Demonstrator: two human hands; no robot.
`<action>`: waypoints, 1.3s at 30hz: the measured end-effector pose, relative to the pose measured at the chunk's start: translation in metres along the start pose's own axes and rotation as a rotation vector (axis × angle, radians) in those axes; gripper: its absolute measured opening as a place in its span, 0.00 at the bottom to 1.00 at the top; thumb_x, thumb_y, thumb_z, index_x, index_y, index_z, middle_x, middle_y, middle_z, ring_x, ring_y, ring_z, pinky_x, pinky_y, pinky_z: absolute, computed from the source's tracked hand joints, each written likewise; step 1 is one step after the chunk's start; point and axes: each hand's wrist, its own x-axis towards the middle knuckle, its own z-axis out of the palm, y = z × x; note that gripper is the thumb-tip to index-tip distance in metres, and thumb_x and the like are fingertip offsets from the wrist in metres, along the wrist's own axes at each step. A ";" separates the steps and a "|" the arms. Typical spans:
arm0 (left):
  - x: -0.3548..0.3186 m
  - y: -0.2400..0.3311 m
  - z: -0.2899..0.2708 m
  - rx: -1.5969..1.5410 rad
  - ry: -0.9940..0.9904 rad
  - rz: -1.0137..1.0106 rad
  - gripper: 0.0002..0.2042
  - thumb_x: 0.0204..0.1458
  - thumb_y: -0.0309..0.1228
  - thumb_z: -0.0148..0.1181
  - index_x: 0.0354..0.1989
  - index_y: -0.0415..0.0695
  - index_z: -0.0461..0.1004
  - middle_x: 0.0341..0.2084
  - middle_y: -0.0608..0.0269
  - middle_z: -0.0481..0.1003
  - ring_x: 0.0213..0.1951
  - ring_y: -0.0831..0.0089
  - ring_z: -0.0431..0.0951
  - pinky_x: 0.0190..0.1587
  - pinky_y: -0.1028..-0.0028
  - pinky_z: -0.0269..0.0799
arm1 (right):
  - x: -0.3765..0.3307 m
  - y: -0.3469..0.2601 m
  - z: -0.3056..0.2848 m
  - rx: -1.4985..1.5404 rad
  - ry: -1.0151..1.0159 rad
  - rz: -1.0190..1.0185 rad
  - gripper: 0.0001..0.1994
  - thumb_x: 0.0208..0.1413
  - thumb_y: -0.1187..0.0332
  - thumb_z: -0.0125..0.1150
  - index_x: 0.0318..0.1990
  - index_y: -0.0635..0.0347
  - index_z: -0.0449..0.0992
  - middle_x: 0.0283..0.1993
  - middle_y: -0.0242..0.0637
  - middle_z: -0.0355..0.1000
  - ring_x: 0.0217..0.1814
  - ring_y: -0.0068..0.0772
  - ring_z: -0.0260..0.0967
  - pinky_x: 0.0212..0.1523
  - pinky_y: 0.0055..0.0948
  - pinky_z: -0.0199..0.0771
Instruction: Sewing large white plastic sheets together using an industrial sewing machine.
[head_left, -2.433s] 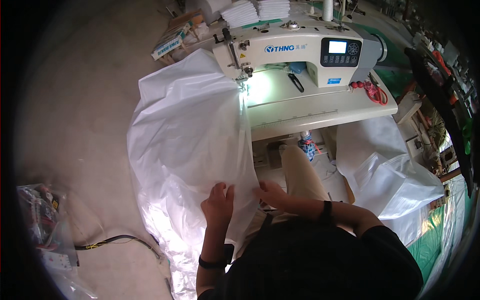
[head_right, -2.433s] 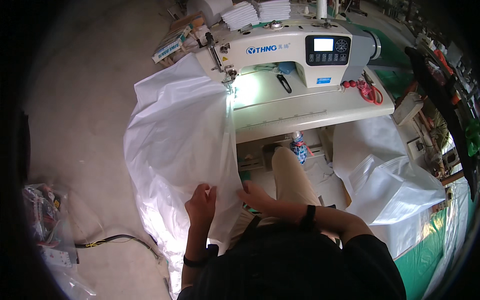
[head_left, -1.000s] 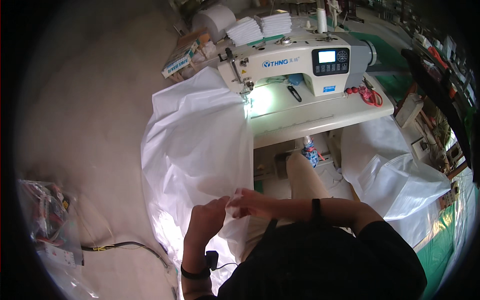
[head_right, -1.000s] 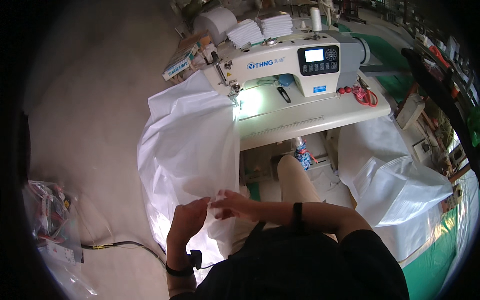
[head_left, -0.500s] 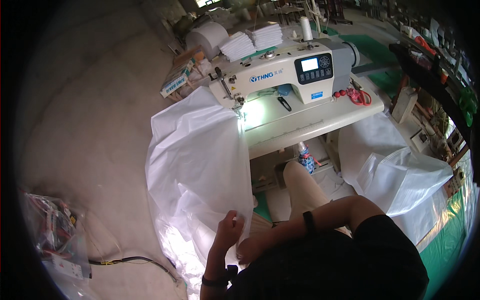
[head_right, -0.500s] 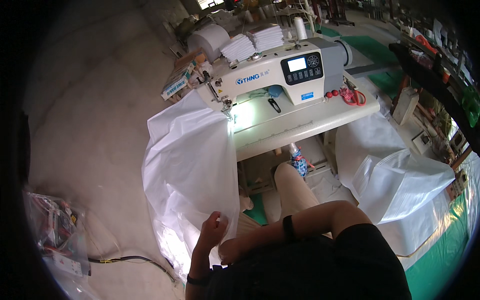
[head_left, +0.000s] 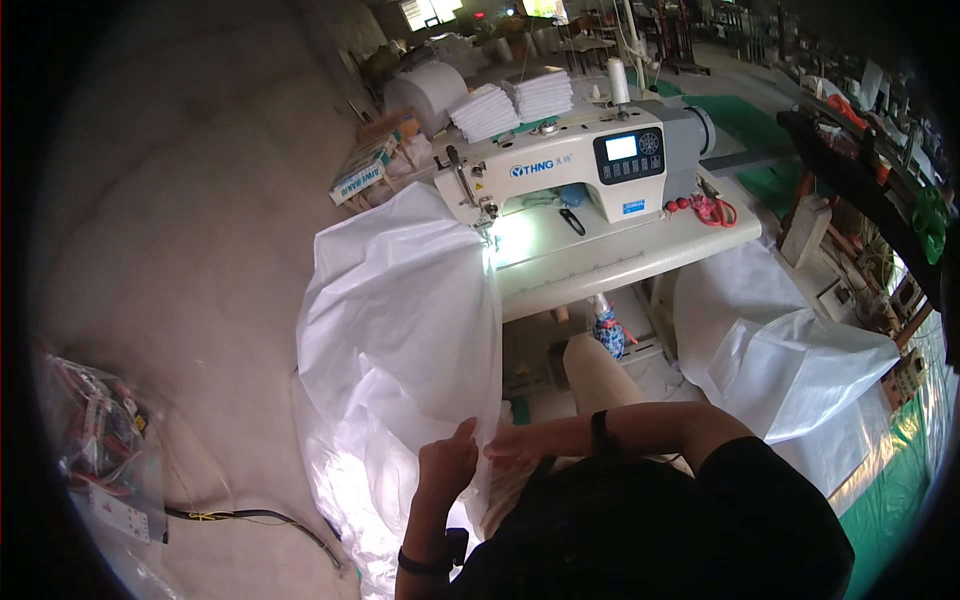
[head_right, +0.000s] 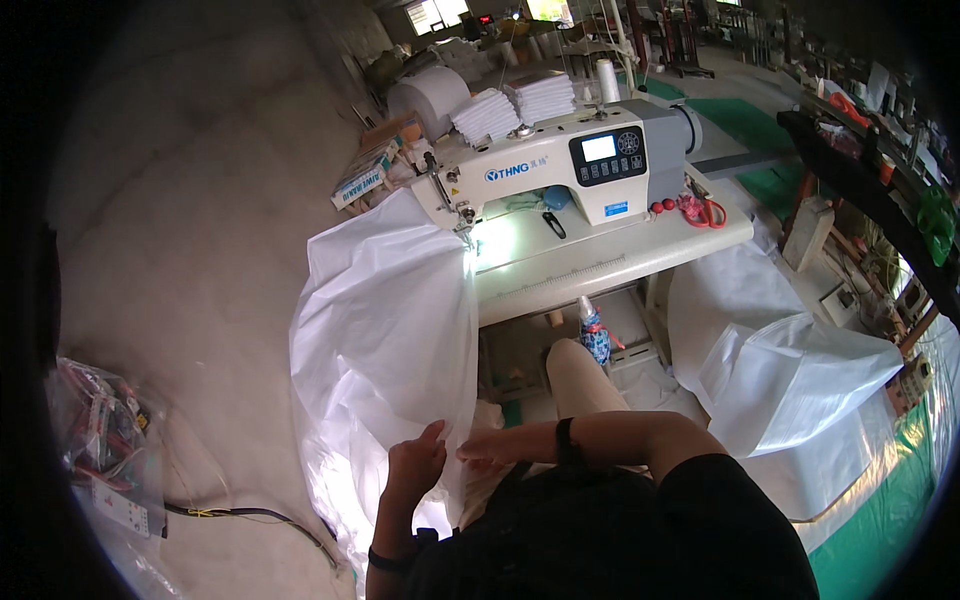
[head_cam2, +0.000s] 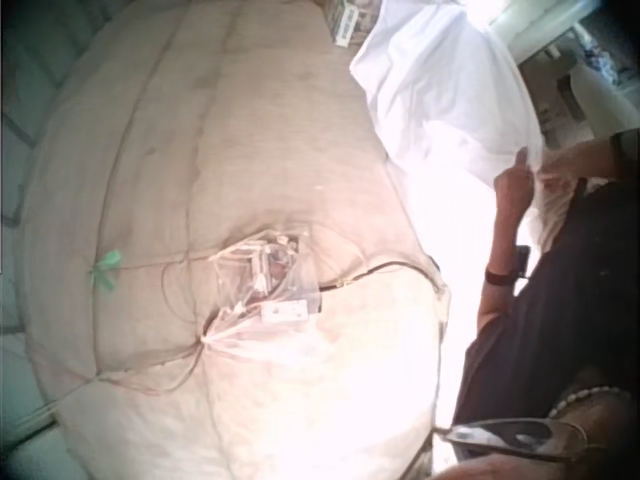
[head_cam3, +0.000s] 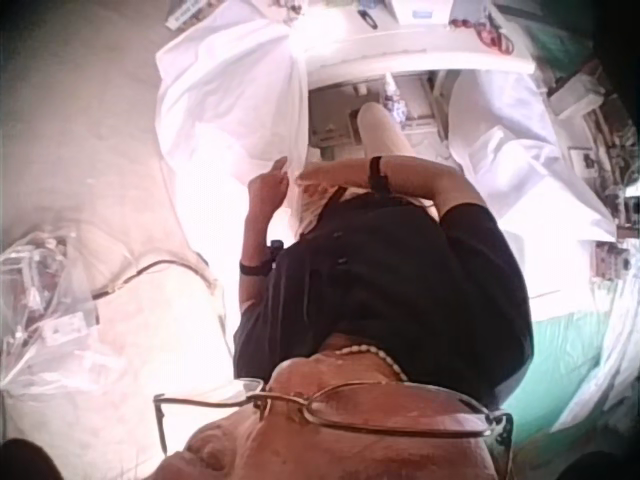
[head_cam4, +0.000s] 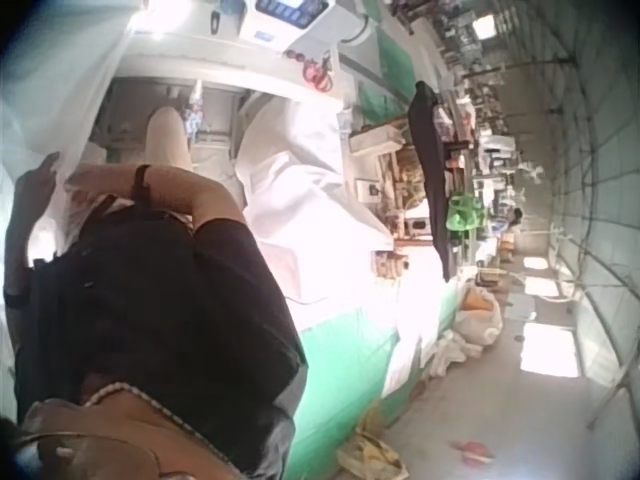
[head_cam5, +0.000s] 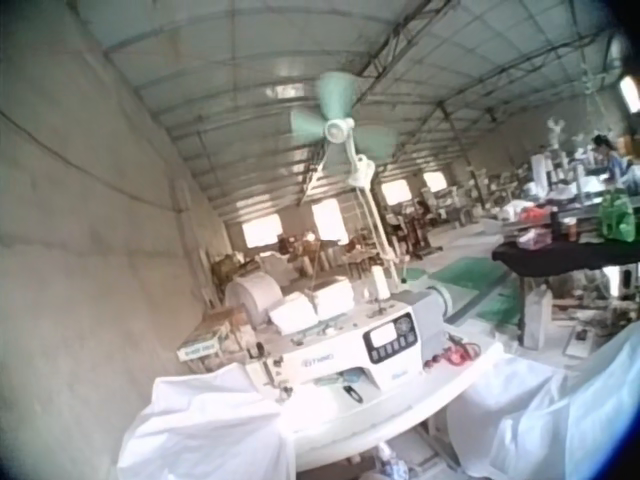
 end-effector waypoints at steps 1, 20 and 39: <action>0.000 0.001 -0.003 0.042 -0.012 0.002 0.16 0.49 0.32 0.52 0.48 0.49 0.68 0.19 0.49 0.74 0.26 0.48 0.76 0.32 0.57 0.72 | 0.016 0.010 0.003 0.102 0.084 -0.125 0.19 0.48 0.56 0.59 0.43 0.61 0.71 0.27 0.33 0.65 0.25 0.27 0.66 0.26 0.19 0.66; 0.002 -0.031 0.014 -0.654 -0.100 -0.104 0.09 0.50 0.25 0.52 0.37 0.37 0.75 0.23 0.63 0.75 0.28 0.79 0.73 0.32 0.77 0.69 | -0.120 -0.049 0.078 -0.156 -0.170 -0.314 0.18 0.57 0.59 0.53 0.46 0.66 0.71 0.45 0.39 0.72 0.46 0.30 0.70 0.47 0.28 0.69; -0.033 0.021 0.016 -0.765 -0.018 -0.452 0.09 0.53 0.34 0.54 0.31 0.40 0.72 0.20 0.54 0.72 0.25 0.69 0.73 0.31 0.69 0.69 | -0.111 -0.179 -0.125 -1.697 0.571 -0.023 0.09 0.43 0.66 0.56 0.21 0.62 0.77 0.24 0.43 0.74 0.29 0.39 0.74 0.29 0.41 0.73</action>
